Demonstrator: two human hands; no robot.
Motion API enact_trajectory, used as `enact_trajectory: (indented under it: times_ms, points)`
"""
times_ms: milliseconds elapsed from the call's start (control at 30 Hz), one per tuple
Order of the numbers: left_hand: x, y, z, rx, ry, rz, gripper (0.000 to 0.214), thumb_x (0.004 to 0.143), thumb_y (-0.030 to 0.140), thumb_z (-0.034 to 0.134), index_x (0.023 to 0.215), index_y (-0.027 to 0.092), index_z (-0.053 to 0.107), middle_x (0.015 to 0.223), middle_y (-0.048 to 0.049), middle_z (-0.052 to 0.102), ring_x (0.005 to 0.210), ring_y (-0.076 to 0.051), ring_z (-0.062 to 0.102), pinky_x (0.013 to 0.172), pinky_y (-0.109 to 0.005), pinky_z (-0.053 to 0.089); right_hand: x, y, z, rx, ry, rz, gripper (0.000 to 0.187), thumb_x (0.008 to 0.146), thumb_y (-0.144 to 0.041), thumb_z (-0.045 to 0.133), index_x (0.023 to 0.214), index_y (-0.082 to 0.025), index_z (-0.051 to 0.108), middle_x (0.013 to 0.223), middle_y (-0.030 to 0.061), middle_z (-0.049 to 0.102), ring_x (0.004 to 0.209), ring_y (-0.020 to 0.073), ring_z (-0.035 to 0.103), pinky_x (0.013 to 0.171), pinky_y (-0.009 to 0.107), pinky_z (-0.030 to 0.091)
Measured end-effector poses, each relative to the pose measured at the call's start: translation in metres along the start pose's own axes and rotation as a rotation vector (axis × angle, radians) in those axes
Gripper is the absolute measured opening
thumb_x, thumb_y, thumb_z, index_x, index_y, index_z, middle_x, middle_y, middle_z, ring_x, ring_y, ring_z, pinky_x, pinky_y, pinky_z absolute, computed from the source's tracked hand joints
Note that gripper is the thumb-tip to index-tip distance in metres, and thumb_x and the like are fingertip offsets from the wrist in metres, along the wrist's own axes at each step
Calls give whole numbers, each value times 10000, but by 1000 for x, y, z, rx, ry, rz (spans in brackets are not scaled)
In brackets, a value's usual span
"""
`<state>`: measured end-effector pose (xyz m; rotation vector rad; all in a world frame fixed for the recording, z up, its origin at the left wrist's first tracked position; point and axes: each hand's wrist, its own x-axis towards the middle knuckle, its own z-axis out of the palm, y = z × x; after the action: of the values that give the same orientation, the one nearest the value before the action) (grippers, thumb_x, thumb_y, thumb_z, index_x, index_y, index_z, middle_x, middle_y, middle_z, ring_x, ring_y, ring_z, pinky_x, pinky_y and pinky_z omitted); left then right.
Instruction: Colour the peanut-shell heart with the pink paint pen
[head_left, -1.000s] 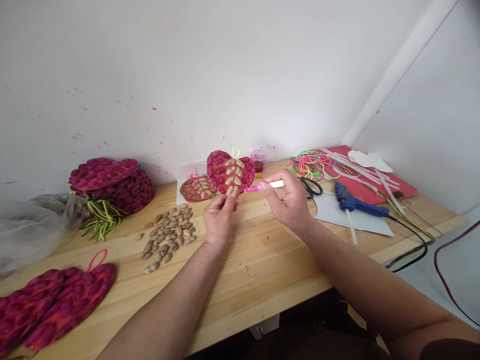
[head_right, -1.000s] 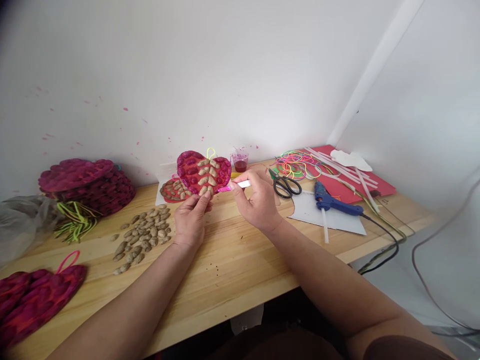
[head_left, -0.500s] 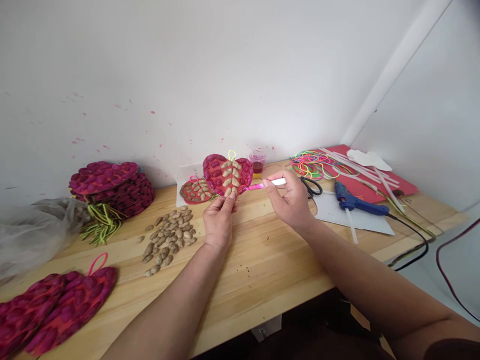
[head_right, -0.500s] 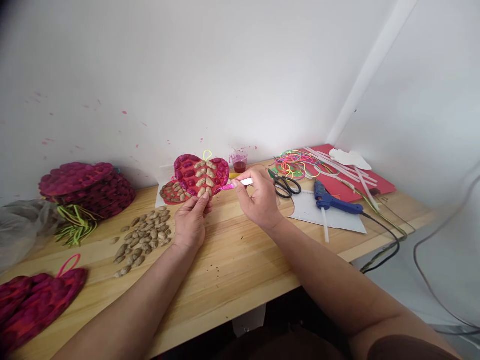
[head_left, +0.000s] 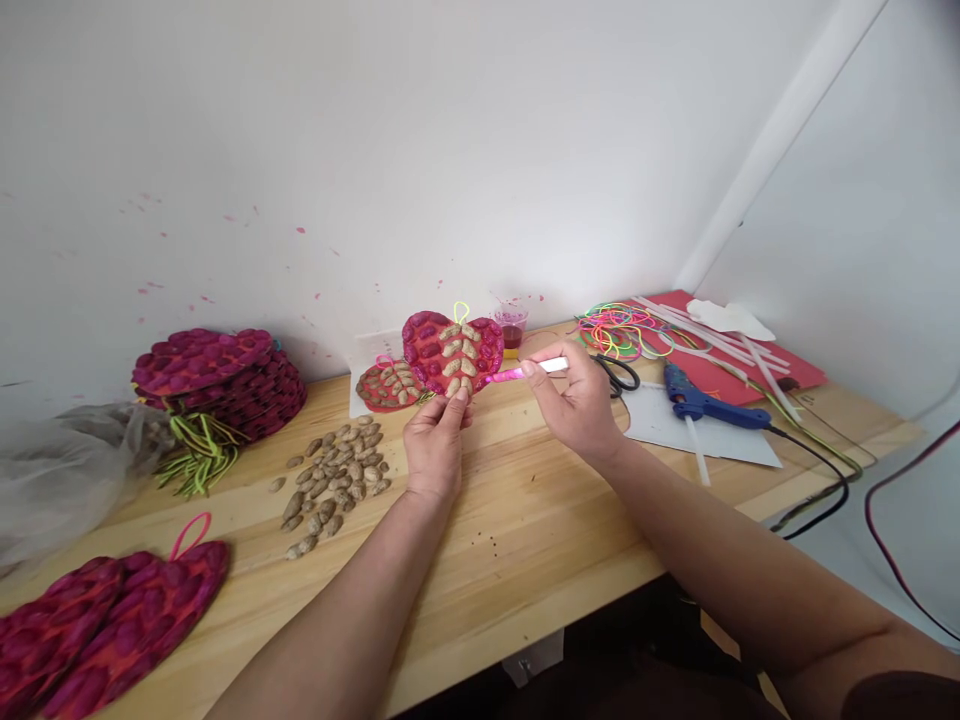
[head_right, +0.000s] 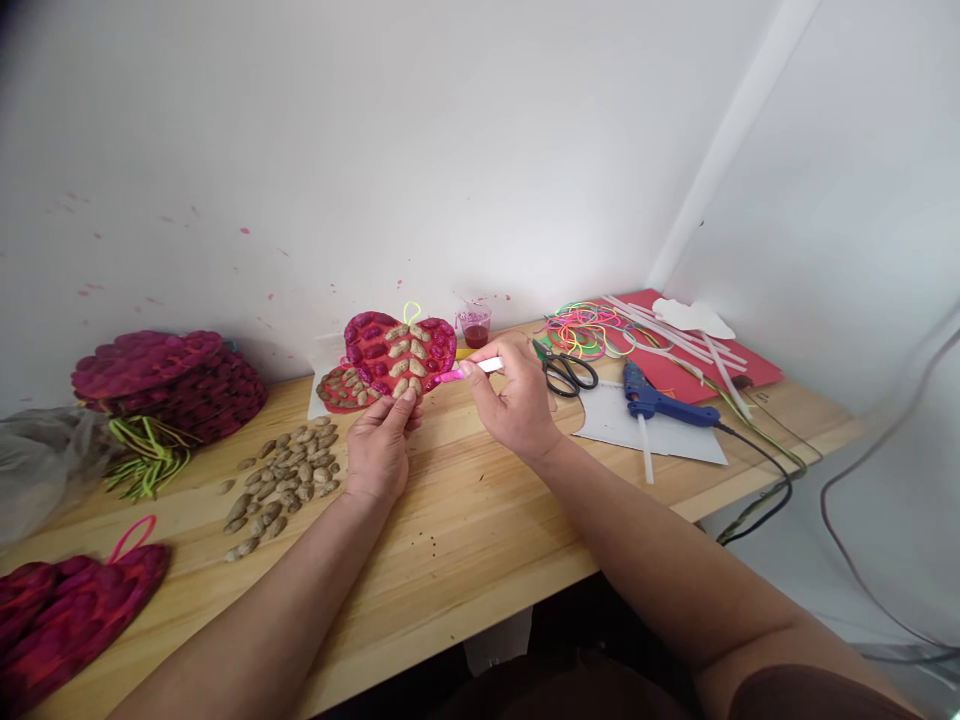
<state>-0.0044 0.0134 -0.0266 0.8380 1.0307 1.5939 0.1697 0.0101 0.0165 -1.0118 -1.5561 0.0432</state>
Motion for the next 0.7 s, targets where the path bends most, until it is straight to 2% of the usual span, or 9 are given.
enact_trajectory:
  times_ms: [300, 533, 700]
  points:
    - [1, 0, -2, 86, 2, 42, 406, 662, 512, 911, 647, 164, 703, 649, 6, 618, 660, -113, 518, 691, -261, 436, 0, 1, -1, -36, 19, -15, 116, 959, -342, 665, 899, -247, 635, 883, 31, 720, 844, 200, 672, 787, 377, 542]
    - [1, 0, -2, 84, 8, 41, 407, 652, 518, 912, 700, 158, 727, 669, 1, 635, 658, -117, 541, 682, -263, 452, 0, 3, 1, -16, 31, 26, 126, 949, -345, 674, 898, -238, 634, 900, 37, 705, 847, 194, 671, 747, 352, 553]
    - [2, -2, -3, 89, 10, 45, 400, 657, 516, 907, 702, 161, 729, 663, 2, 638, 656, -119, 547, 676, -260, 456, -1, 4, 1, -19, 7, 25, 122, 952, -349, 669, 905, -241, 640, 866, 27, 710, 844, 197, 673, 778, 368, 545]
